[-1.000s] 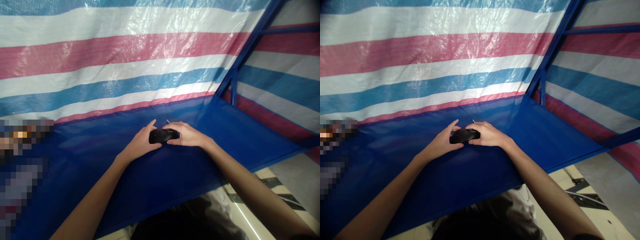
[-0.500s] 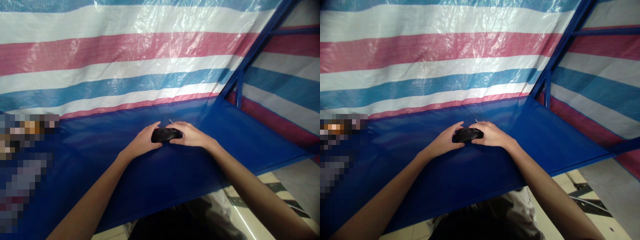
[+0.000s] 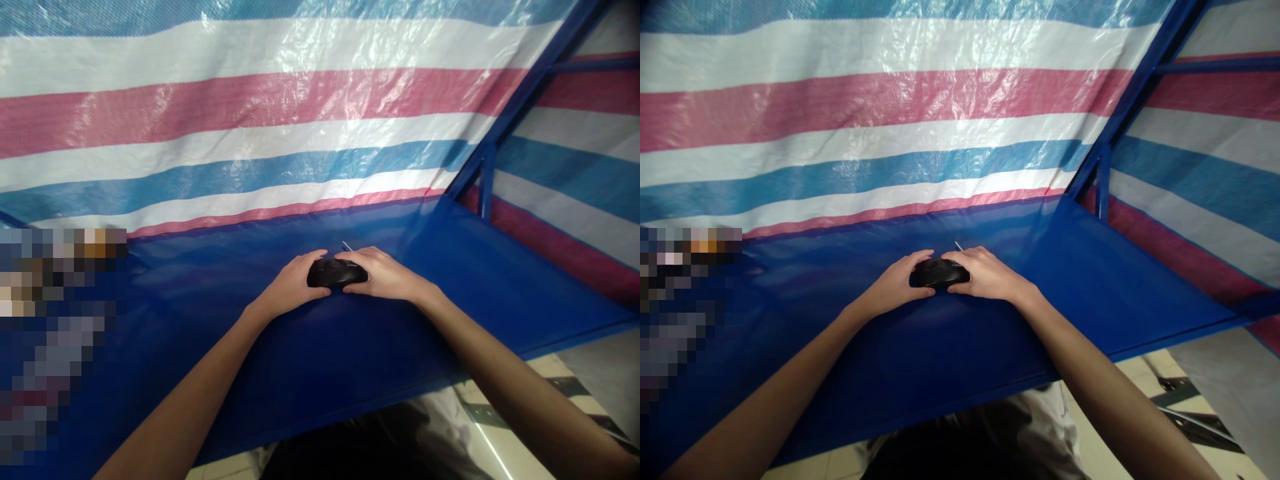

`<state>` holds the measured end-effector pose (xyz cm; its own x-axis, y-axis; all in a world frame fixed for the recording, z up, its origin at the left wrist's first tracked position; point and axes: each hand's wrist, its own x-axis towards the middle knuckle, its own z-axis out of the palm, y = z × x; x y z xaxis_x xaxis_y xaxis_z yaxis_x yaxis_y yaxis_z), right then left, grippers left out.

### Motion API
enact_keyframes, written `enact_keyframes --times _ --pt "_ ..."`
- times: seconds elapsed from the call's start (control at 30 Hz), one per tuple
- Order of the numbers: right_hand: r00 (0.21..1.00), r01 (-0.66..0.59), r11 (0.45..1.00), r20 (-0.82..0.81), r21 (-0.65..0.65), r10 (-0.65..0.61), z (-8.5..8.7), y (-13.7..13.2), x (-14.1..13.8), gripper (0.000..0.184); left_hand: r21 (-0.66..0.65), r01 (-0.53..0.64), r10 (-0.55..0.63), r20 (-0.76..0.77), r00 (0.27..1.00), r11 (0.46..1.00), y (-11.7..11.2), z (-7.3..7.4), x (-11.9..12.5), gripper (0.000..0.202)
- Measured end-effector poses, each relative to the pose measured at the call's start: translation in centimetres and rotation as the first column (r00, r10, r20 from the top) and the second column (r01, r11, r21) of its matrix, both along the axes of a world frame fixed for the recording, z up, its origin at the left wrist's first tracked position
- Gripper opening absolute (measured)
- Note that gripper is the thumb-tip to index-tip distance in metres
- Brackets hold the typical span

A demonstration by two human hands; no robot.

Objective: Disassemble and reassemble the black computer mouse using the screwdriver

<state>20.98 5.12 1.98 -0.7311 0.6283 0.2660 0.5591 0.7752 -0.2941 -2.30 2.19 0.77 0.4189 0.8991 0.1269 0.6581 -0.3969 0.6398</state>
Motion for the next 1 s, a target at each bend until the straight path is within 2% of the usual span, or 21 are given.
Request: enact_keyframes --times 0.07,0.13,0.2,0.27,0.33,0.4,0.43,0.5,0.63,0.7,0.77,0.87,1.0 --pt "0.999 0.011 1.000 -0.032 0.002 -0.011 0.2 -0.1 0.0 0.058 -0.032 -0.014 0.017 0.074 0.997 0.999 0.0 0.1 -0.1 0.076" --pt "0.996 0.039 0.999 -0.077 -0.004 -0.039 0.6 -0.4 0.1 0.057 -0.088 -0.016 0.034 0.213 0.976 0.996 -0.1 0.3 0.1 0.078" --pt "0.990 0.070 0.998 -0.126 -0.010 -0.071 1.0 -0.6 0.2 0.058 -0.183 0.003 0.076 0.423 0.903 0.983 -0.3 0.6 0.5 0.075" --pt "0.984 0.077 0.997 -0.161 -0.002 -0.077 1.2 -0.9 0.2 0.057 -0.330 0.031 0.203 0.648 0.734 0.943 -0.6 0.9 1.3 0.056" --pt "0.982 0.061 0.998 -0.178 0.010 -0.058 1.2 -1.0 0.1 0.056 -0.487 0.075 0.389 0.773 0.501 0.870 -1.1 1.1 2.2 0.040" --pt "0.981 0.037 0.999 -0.192 0.013 -0.033 1.0 -1.1 -0.1 0.055 -0.637 0.129 0.557 0.740 0.376 0.760 -1.5 1.2 3.0 0.032" --pt "0.979 0.027 1.000 -0.203 0.010 -0.025 0.9 -1.2 -0.3 0.054 -0.678 0.129 0.613 0.718 0.329 0.724 -1.7 1.2 3.3 0.030" --pt "0.973 0.005 1.000 -0.232 -0.013 -0.008 0.8 -1.3 -0.7 0.054 -0.704 0.113 0.664 0.703 0.253 0.702 -2.0 1.3 3.6 0.028" --pt "0.947 -0.050 0.985 -0.321 -0.164 -0.005 1.1 -1.3 -2.0 0.047 -0.716 0.088 0.699 0.696 0.164 0.692 -2.0 1.2 3.6 0.025" --pt "0.923 -0.005 0.967 -0.374 -0.255 -0.094 1.4 -1.1 -2.9 0.034 -0.712 0.084 0.700 0.701 0.133 0.697 -1.9 1.2 3.5 0.024" --pt "0.899 0.054 0.937 -0.393 -0.345 -0.196 1.7 -0.9 -3.7 0.032 -0.703 0.071 0.695 0.711 0.109 0.708 -1.8 1.2 3.4 0.025" --pt "0.851 0.074 0.828 -0.398 -0.555 -0.343 1.7 -0.6 -4.6 0.041 -0.698 0.037 0.692 0.715 0.095 0.716 -1.6 1.2 3.3 0.026" --pt "0.716 0.060 0.684 -0.446 -0.727 -0.537 0.9 -0.8 -5.0 0.047 -0.697 0.007 0.693 0.715 0.092 0.717 -1.5 1.2 3.3 0.027"
